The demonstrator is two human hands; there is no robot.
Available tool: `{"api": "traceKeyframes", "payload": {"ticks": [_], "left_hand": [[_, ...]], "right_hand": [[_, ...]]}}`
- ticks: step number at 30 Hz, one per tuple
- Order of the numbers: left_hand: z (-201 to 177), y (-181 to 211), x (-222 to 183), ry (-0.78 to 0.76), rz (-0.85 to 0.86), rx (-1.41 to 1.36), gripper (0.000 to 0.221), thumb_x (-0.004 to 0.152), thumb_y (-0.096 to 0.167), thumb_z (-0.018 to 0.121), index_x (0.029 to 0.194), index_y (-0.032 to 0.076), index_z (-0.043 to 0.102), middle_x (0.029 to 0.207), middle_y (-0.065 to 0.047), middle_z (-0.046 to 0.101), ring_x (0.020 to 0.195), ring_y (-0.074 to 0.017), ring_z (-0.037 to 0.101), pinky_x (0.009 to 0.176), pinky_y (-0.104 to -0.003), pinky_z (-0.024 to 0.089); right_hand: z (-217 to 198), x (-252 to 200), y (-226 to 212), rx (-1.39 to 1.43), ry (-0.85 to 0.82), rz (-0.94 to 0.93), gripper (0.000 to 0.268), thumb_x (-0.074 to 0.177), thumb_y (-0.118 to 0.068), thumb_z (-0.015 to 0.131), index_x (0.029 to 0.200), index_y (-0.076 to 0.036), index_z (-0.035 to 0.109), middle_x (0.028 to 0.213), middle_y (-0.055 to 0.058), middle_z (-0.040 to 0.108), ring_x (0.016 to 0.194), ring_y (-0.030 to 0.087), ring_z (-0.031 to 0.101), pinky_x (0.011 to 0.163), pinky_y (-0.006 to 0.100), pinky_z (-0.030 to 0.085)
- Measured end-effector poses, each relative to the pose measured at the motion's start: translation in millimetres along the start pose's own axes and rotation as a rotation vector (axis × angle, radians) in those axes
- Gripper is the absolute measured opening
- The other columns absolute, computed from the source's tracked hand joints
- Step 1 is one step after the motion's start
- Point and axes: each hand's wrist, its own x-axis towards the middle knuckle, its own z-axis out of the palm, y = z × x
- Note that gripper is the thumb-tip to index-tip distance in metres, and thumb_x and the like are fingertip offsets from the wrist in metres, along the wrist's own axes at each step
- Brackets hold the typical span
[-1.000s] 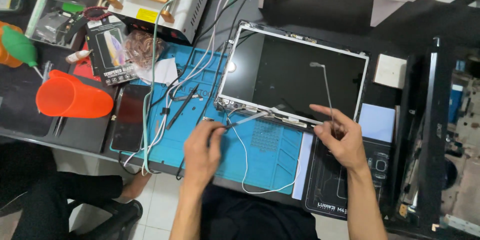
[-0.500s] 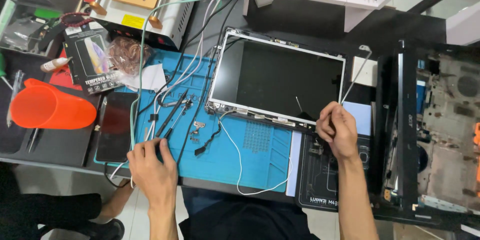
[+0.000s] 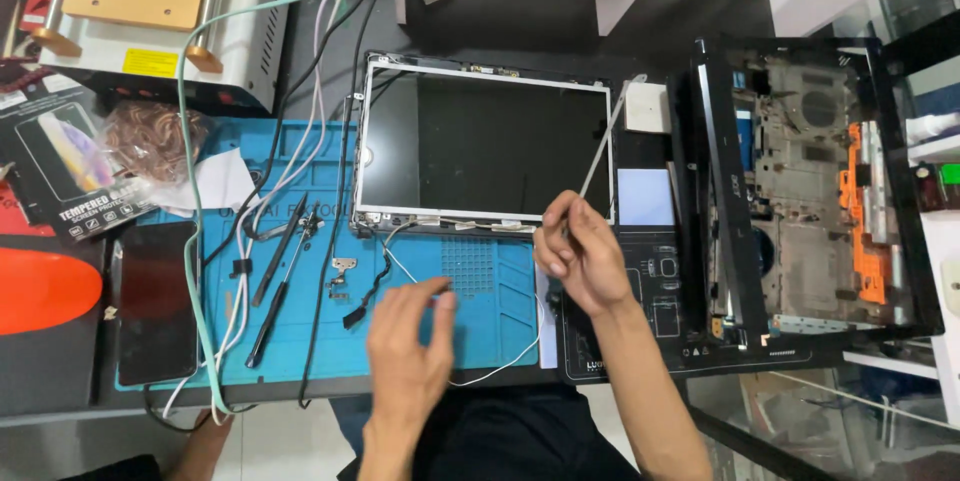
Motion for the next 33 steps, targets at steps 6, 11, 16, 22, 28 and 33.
{"api": "traceKeyframes", "payload": {"ticks": [6, 11, 16, 22, 28, 33], "left_hand": [[30, 39, 3, -0.195, 0.019, -0.158, 0.025, 0.084, 0.018, 0.077, 0.103, 0.002, 0.073, 0.089, -0.011, 0.074, 0.076, -0.0269, 0.068, 0.070, -0.039, 0.053], [41, 21, -8, -0.149, -0.084, -0.186, 0.014, 0.092, 0.013, 0.071, 0.101, 0.002, 0.074, 0.085, -0.011, 0.074, 0.073, -0.0260, 0.069, 0.066, -0.037, 0.053], [35, 14, -7, -0.148, -0.293, -0.251, 0.013, 0.093, 0.013, 0.069, 0.096, 0.001, 0.073, 0.081, -0.012, 0.074, 0.064, -0.0245, 0.069, 0.058, -0.035, 0.052], [6, 8, -5, -0.122, -0.319, -0.228, 0.013, 0.093, 0.015, 0.070, 0.096, 0.003, 0.074, 0.079, -0.011, 0.074, 0.065, -0.0258, 0.069, 0.060, -0.035, 0.052], [-69, -23, -6, 0.173, -0.120, 0.263, 0.008, 0.088, 0.012, 0.072, 0.095, 0.008, 0.074, 0.092, -0.007, 0.072, 0.087, -0.0296, 0.064, 0.077, -0.041, 0.048], [-101, -55, -18, 0.248, -0.256, 0.662, 0.021, 0.086, 0.017, 0.074, 0.104, 0.007, 0.074, 0.100, -0.010, 0.068, 0.095, -0.0332, 0.060, 0.080, -0.045, 0.044]], "right_hand": [[27, -1, 27, 0.087, 0.160, 0.001, 0.034, 0.112, -0.034, 0.043, 0.101, -0.004, 0.054, 0.070, 0.000, 0.040, 0.066, 0.014, 0.046, 0.061, 0.027, 0.038], [31, -6, 26, -0.104, 0.136, 0.030, 0.036, 0.113, -0.033, 0.043, 0.116, 0.000, 0.059, 0.079, 0.004, 0.050, 0.079, 0.017, 0.056, 0.076, 0.030, 0.049], [37, -6, 31, -0.390, -0.053, 0.162, 0.044, 0.109, -0.027, 0.046, 0.143, -0.001, 0.055, 0.097, 0.006, 0.066, 0.094, 0.014, 0.063, 0.088, 0.028, 0.053], [37, -14, 40, -0.794, -0.026, 0.295, 0.036, 0.103, -0.025, 0.054, 0.127, -0.003, 0.070, 0.092, 0.002, 0.074, 0.087, 0.008, 0.065, 0.078, 0.024, 0.055], [10, -18, 52, -0.631, 0.144, 0.360, 0.031, 0.104, -0.025, 0.053, 0.107, -0.001, 0.072, 0.077, 0.002, 0.064, 0.069, 0.011, 0.061, 0.064, 0.027, 0.052], [11, -15, 52, -0.860, 0.125, 0.232, 0.028, 0.102, -0.023, 0.057, 0.107, -0.002, 0.074, 0.078, 0.003, 0.065, 0.075, 0.008, 0.059, 0.067, 0.025, 0.048]]}}
